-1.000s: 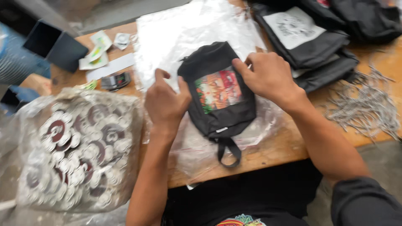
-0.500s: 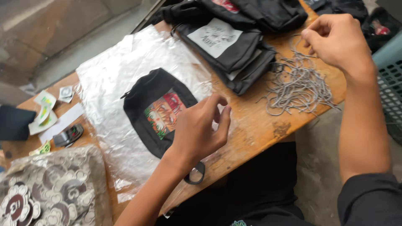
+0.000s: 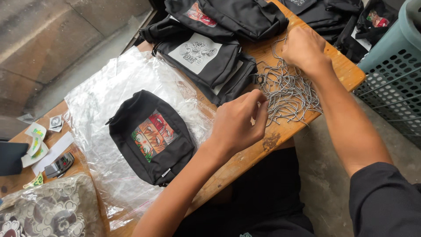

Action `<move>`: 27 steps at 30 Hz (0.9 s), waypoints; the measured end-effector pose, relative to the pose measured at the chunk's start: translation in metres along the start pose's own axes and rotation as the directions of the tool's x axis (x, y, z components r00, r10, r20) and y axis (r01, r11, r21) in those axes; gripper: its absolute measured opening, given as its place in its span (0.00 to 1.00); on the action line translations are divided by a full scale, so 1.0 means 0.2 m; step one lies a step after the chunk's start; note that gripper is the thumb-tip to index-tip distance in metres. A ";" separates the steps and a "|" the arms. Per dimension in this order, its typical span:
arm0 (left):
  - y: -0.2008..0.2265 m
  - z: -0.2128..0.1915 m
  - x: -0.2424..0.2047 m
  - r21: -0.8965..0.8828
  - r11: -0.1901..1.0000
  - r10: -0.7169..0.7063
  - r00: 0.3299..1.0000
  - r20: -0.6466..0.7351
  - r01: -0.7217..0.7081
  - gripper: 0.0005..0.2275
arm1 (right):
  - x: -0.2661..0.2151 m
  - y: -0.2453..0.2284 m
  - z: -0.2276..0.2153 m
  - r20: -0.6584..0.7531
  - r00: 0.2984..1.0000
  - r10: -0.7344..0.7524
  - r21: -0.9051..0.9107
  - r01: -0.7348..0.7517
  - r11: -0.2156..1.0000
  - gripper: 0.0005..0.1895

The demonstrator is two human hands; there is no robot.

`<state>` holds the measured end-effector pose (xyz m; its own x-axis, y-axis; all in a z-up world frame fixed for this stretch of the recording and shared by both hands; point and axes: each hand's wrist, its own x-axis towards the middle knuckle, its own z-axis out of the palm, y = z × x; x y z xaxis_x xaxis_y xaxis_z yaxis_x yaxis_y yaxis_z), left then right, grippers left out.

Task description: The person attaches decorative cartoon tags to small black pouches using ball chains and places each pouch into a plastic shipping bag.

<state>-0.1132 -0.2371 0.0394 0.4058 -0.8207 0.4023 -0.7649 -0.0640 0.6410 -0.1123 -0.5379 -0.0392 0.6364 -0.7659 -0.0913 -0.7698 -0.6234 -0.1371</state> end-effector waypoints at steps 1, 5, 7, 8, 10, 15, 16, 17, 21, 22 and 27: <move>0.00 0.00 0.00 -0.003 1.000 -0.001 1.000 0.002 0.001 0.02 | -0.01 0.00 -0.01 0.024 0.999 -0.039 0.017 0.038 0.999 0.12; 0.00 -0.01 -0.02 -0.006 1.000 0.011 1.000 -0.011 -0.012 0.03 | -0.02 0.00 0.00 0.066 0.995 -0.078 -0.025 0.080 0.996 0.21; 0.00 -0.03 -0.03 -0.006 1.000 -0.006 1.000 -0.023 0.006 0.03 | -0.04 0.02 -0.06 0.012 0.998 -0.069 0.151 0.067 0.986 0.22; 0.00 -0.04 -0.03 0.000 1.000 -0.007 0.999 -0.036 0.007 0.03 | -0.04 0.08 -0.04 0.005 0.997 -0.082 0.149 0.080 0.986 0.22; 0.00 -0.07 -0.05 -0.166 0.986 -0.043 0.996 -0.081 0.029 0.02 | -0.03 0.21 0.02 -0.298 0.938 -0.179 0.382 0.289 0.878 0.19; 0.00 -0.08 -0.02 -0.400 0.903 -0.198 0.978 -0.066 0.156 0.18 | -0.71 -0.17 -0.41 -0.384 0.880 -0.279 0.717 0.475 0.510 0.04; 0.01 -0.10 -0.01 -0.413 0.898 -0.185 0.982 -0.037 0.153 0.26 | -0.83 -0.24 -0.49 -0.398 0.863 -0.309 0.774 0.497 0.391 0.05; 0.01 -0.09 -0.01 -0.412 0.898 -0.194 0.980 -0.053 0.155 0.26 | -0.89 -0.29 -0.50 -0.397 0.857 -0.327 0.772 0.505 0.387 0.05; -0.01 -0.08 -0.05 -0.384 0.923 -0.177 0.929 -0.324 0.042 0.16 | -1.08 -0.47 -0.51 -0.325 0.871 -0.369 0.910 0.394 0.129 0.10; -0.02 -0.08 -0.08 -0.380 0.923 -0.207 0.911 -0.357 0.061 0.12 | -1.11 -0.51 -0.50 -0.269 0.897 -0.350 0.952 0.302 0.043 0.18; -0.06 -0.15 -0.27 -0.262 0.965 -0.153 0.839 -0.523 0.013 0.04 | -1.10 -0.65 -0.36 -0.280 0.862 -0.423 0.951 0.308 -0.002 0.14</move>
<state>-0.1112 -0.1739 0.0303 0.7192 -0.3817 0.5806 -0.6016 0.0759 0.7952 -0.1559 -0.3011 0.0703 0.8607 -0.4404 0.2555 0.2433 -0.0850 -0.9662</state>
